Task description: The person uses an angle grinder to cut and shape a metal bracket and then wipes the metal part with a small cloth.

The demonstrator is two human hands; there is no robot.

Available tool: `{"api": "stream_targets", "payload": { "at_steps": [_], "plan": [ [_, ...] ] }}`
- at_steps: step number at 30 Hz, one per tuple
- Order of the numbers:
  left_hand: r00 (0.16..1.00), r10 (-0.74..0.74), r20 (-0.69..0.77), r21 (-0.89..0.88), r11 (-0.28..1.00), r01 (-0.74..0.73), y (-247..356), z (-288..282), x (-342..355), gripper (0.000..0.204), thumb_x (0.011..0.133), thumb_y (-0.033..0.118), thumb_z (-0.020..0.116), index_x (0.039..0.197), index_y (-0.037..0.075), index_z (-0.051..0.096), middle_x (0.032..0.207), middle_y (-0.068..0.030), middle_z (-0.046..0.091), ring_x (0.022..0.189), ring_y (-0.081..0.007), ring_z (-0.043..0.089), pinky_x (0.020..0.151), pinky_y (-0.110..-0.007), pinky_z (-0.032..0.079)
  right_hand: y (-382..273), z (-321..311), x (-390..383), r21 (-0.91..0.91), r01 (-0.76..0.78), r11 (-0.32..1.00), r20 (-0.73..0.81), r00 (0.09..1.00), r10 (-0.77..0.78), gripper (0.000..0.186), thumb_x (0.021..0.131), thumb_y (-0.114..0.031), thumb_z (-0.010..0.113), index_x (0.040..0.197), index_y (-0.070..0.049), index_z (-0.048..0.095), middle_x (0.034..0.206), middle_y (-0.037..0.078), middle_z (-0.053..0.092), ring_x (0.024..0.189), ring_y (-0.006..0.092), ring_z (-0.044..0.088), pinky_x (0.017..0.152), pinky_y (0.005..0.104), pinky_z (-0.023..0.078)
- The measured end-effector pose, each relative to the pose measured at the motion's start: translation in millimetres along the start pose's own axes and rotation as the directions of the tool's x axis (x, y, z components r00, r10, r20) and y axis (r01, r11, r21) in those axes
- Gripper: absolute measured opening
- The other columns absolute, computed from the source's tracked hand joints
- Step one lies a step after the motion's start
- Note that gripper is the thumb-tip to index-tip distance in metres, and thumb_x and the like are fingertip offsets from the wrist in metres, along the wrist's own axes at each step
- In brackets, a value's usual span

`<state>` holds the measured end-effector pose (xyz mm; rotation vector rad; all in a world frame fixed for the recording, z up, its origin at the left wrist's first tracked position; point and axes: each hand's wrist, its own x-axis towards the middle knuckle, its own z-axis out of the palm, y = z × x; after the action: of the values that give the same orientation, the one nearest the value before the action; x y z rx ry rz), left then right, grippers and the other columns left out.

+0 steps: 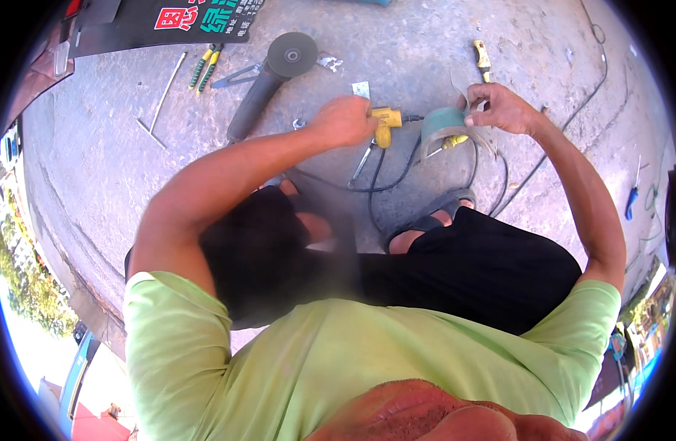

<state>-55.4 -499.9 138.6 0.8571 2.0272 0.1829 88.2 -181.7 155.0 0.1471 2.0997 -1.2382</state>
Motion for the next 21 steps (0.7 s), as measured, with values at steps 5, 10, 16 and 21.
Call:
{"api": "stream_targets", "payload": {
  "at_steps": [5,10,16,21],
  "plan": [
    [0.924,-0.283,-0.257,-0.110,0.958,0.263,-13.7,20.8,48.7,0.060,0.086,0.053,0.071,0.115,0.001,0.070,0.114,-0.0243,0.072,0.112,-0.0392,0.068,0.094,-0.048,0.054,-7.6,7.1,-7.4,0.031,-0.044,0.999,-0.218,0.975,0.050,0.039,0.094,-0.039,0.075,0.104,-0.002,0.072,0.092,0.009,0.071,0.087,0.0195,0.066,0.083,0.0361,0.053],
    [0.904,-0.339,-0.262,-0.005,0.937,0.350,-4.7,21.7,48.4,0.065,0.084,0.055,0.073,0.119,0.002,0.067,0.121,-0.0223,0.070,0.117,-0.0373,0.067,0.097,-0.047,0.053,-18.5,15.0,-9.7,0.006,-0.131,0.991,-0.318,0.940,0.126,0.047,0.102,-0.044,0.065,0.118,-0.001,0.070,0.096,0.012,0.073,0.091,0.0216,0.069,0.086,0.0379,0.055],
    [0.911,-0.295,-0.289,0.036,0.947,0.318,-3.4,26.2,56.0,0.057,0.083,0.044,0.069,0.121,0.002,0.068,0.122,-0.0236,0.070,0.117,-0.0374,0.067,0.097,-0.047,0.053,-27.0,29.7,-2.1,0.115,-0.020,0.993,-0.442,0.894,0.069,0.042,0.101,-0.041,0.065,0.113,-0.001,0.070,0.092,0.009,0.072,0.085,0.0170,0.067,0.081,0.0359,0.054],
    [0.907,-0.273,-0.322,-0.058,0.961,0.269,7.6,18.1,61.0,0.050,0.083,0.035,0.070,0.119,0.000,0.068,0.116,-0.0248,0.072,0.102,-0.0334,0.073,0.092,-0.042,0.055,-27.7,29.8,3.5,0.188,-0.026,0.982,-0.451,0.886,0.110,0.041,0.102,-0.043,0.064,0.107,-0.002,0.070,0.089,0.007,0.070,0.081,0.0142,0.064,0.078,0.0367,0.053]
  ]
}}
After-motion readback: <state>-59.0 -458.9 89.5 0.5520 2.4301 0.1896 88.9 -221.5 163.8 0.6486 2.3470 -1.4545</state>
